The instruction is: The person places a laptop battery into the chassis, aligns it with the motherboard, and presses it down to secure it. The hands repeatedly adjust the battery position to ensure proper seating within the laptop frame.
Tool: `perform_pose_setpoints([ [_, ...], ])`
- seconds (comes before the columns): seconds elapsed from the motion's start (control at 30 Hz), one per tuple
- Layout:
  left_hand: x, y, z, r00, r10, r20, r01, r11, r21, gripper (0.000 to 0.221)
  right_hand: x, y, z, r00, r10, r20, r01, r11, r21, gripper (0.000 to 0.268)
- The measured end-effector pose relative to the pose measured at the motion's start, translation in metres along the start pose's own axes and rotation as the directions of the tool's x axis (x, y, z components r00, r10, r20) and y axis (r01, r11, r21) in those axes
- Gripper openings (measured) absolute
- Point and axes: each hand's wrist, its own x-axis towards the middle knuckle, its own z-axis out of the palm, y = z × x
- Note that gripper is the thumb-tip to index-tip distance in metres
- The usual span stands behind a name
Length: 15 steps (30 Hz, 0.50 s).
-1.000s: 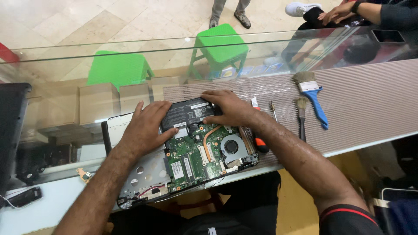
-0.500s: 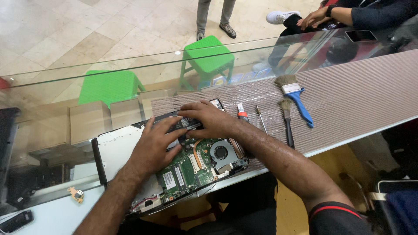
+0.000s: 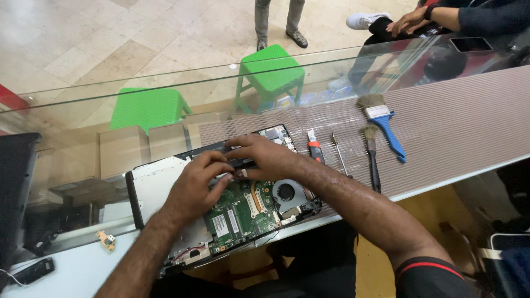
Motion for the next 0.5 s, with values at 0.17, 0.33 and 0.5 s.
perform_pose_setpoints([
  [0.17,0.001,-0.015,0.004,0.997,0.004,-0.083,-0.008,0.999,-0.046,0.017,-0.005,0.005,-0.009,0.98,-0.098,-0.174,0.133,0.971,0.199,0.037],
  [0.33,0.009,-0.006,-0.008,1.0,-0.011,-0.012,0.007,0.953,-0.302,0.013,-0.007,0.008,-0.004,0.976,-0.001,-0.218,0.067,0.954,0.293,0.012],
  [0.5,0.012,-0.009,-0.006,0.999,0.001,0.042,0.01,0.967,-0.253,0.016,-0.001,0.002,-0.012,0.975,-0.041,-0.219,0.099,0.96,0.261,0.013],
])
